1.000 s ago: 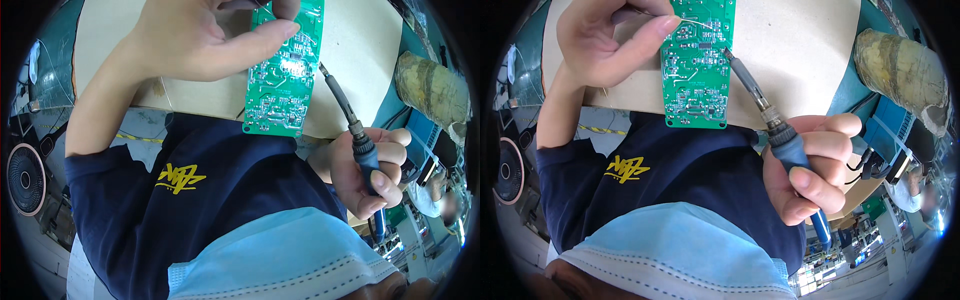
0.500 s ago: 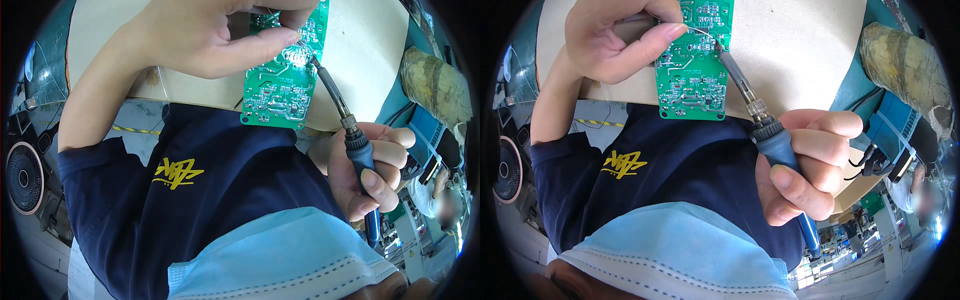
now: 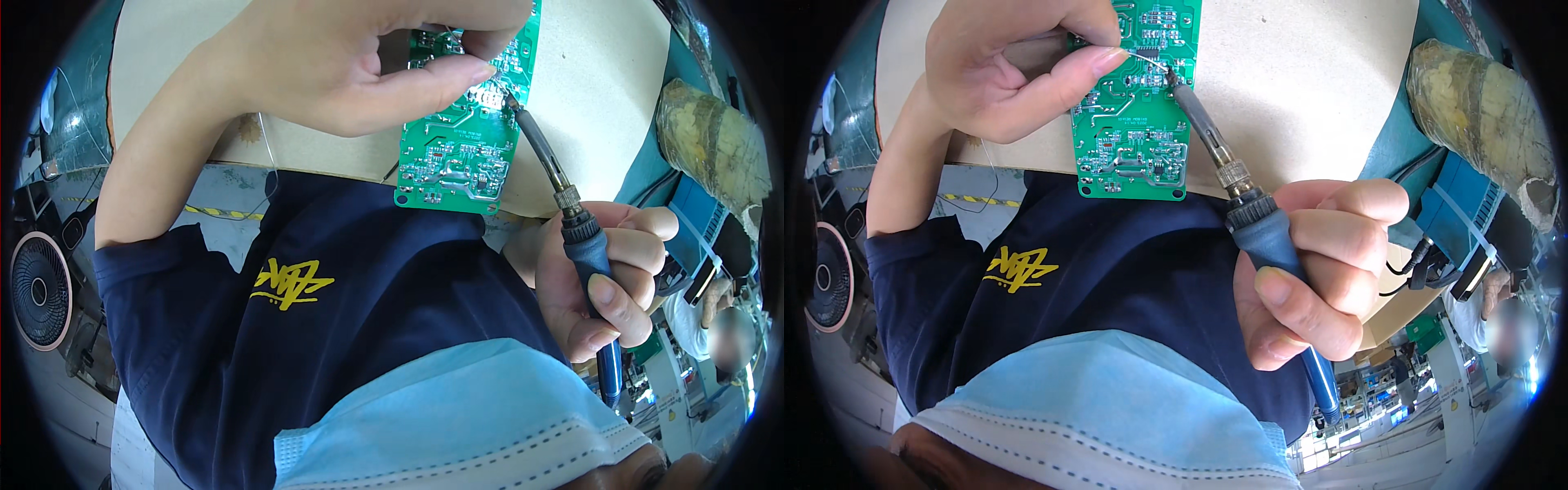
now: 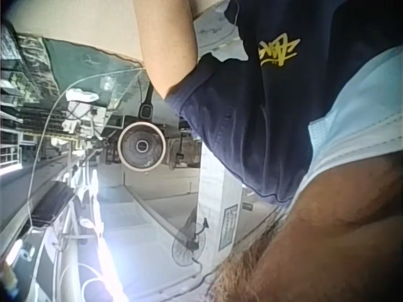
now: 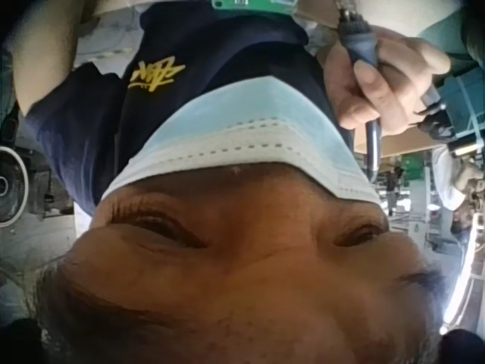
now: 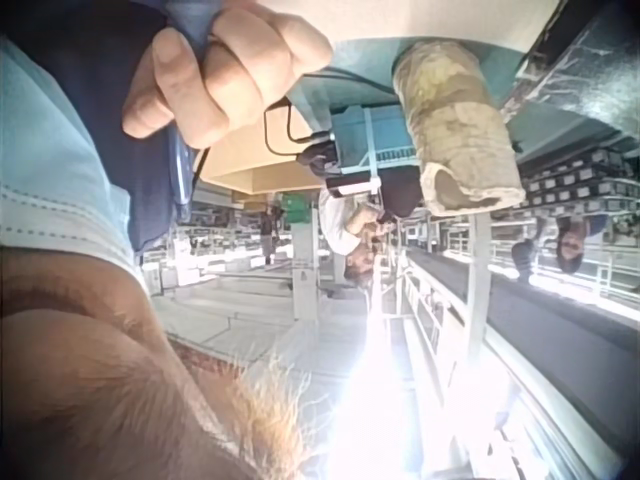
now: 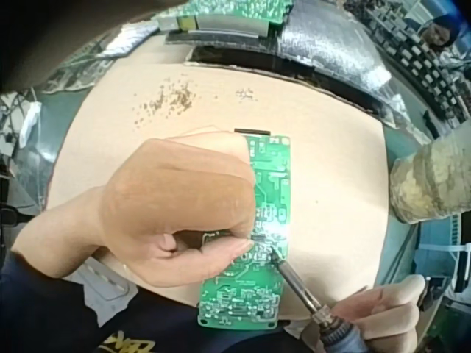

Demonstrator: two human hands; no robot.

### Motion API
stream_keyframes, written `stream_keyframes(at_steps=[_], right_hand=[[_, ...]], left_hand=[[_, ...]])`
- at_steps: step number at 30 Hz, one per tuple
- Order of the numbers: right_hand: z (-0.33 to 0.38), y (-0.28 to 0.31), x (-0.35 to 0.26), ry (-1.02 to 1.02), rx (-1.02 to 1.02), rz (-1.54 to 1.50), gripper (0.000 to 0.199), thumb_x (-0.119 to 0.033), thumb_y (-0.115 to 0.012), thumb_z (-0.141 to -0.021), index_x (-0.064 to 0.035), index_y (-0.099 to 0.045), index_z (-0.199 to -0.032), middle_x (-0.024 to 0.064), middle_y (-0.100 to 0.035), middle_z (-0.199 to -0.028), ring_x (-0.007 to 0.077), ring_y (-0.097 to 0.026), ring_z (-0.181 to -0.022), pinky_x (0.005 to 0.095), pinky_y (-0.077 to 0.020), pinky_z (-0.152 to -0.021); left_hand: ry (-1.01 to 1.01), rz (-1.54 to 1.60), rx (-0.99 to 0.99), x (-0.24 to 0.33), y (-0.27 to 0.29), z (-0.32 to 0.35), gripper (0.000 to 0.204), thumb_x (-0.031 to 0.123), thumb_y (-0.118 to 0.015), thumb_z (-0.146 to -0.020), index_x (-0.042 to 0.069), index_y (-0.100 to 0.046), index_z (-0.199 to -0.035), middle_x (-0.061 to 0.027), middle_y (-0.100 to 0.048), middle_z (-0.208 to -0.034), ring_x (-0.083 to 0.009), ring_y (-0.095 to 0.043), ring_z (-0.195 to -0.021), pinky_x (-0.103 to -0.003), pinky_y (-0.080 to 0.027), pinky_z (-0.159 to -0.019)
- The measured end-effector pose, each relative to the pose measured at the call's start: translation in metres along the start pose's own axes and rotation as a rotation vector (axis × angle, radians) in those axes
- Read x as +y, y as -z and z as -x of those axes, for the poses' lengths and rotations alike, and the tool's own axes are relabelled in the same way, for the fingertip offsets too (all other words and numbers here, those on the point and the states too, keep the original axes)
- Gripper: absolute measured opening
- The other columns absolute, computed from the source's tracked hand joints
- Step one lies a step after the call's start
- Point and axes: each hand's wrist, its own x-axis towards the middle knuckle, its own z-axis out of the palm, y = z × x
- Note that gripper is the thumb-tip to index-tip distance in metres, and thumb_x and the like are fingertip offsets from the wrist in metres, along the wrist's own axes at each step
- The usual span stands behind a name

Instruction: Soldering electronic components onto a printed circuit board at a workbench.

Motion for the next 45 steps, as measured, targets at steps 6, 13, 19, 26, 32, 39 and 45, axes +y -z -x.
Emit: stream_keyframes(at_steps=[6, 13, 19, 26, 32, 39, 45], right_hand=[[-0.001, -0.008, 0.000, -0.008, 0.074, 0.017, 0.033, -0.038, -0.047, -0.099, -0.0105, -0.059, -0.087, -0.0028, -0.035, -0.059, 0.0131, -0.037, -0.053, 0.0372, -0.0246, -0.067], [-0.002, -0.011, -0.002, -0.019, 0.103, 0.041, 0.031, -0.037, -0.045, -0.098, -0.0115, -0.057, -0.084, -0.0034, -0.031, -0.057, 0.0123, -0.034, -0.051, 0.0376, -0.0232, -0.066], [-0.002, -0.010, -0.002, -0.013, 0.094, 0.053, 0.031, -0.037, -0.045, -0.098, -0.0118, -0.058, -0.084, -0.0034, -0.032, -0.057, 0.0121, -0.034, -0.051, 0.0379, -0.0234, -0.066], [-0.002, -0.010, -0.003, -0.029, 0.068, 0.063, 0.031, -0.037, -0.044, -0.098, -0.0120, -0.057, -0.085, -0.0036, -0.032, -0.057, 0.0120, -0.035, -0.051, 0.0377, -0.0240, -0.066], [-0.002, -0.010, -0.003, -0.029, 0.067, 0.059, 0.031, -0.037, -0.044, -0.098, -0.0121, -0.057, -0.085, -0.0033, -0.033, -0.057, 0.0118, -0.035, -0.051, 0.0372, -0.0242, -0.066], [-0.002, -0.009, -0.004, -0.040, 0.063, 0.043, 0.030, -0.036, -0.045, -0.097, -0.0120, -0.057, -0.084, -0.0028, -0.034, -0.057, 0.0121, -0.036, -0.051, 0.0377, -0.0244, -0.066], [-0.002, -0.009, -0.004, -0.035, 0.064, 0.037, 0.029, -0.035, -0.045, -0.096, -0.0118, -0.057, -0.084, -0.0028, -0.034, -0.057, 0.0124, -0.036, -0.051, 0.0381, -0.0242, -0.067]], left_hand=[[0.098, -0.008, 0.005, 0.007, 0.000, 0.003, 0.009, -0.001, -0.072, -0.076, 0.006, -0.065, -0.076, -0.0064, -0.058, -0.070, -0.0254, -0.054, -0.062, -0.036, -0.041, -0.055], [0.012, 0.002, 0.018, 0.000, -0.001, 0.004, 0.009, 0.000, -0.073, -0.076, 0.005, -0.066, -0.077, -0.0064, -0.058, -0.070, -0.0250, -0.054, -0.063, -0.037, -0.041, -0.056], [-0.043, -0.038, -0.024, -0.001, 0.001, 0.004, 0.008, 0.000, -0.073, -0.077, 0.005, -0.066, -0.078, -0.0072, -0.060, -0.073, -0.0263, -0.055, -0.065, -0.037, -0.042, -0.057], [-0.029, -0.019, 0.045, 0.000, -0.003, 0.004, 0.009, 0.000, -0.073, -0.077, 0.005, -0.066, -0.078, -0.0070, -0.059, -0.072, -0.0263, -0.054, -0.064, -0.037, -0.042, -0.057], [-0.033, -0.016, -0.013, 0.000, 0.001, 0.002, 0.011, -0.002, -0.073, -0.075, 0.005, -0.065, -0.075, -0.0066, -0.058, -0.070, -0.0259, -0.054, -0.064, -0.037, -0.042, -0.056], [0.055, 0.000, -0.015, 0.005, 0.001, 0.003, 0.010, -0.002, -0.073, -0.075, 0.006, -0.066, -0.076, -0.0067, -0.058, -0.070, -0.0260, -0.054, -0.064, -0.037, -0.042, -0.057], [-0.038, -0.017, 0.005, 0.000, -0.001, 0.002, 0.010, -0.001, -0.073, -0.075, 0.006, -0.066, -0.077, -0.0067, -0.058, -0.071, -0.0262, -0.054, -0.064, -0.037, -0.042, -0.057]])
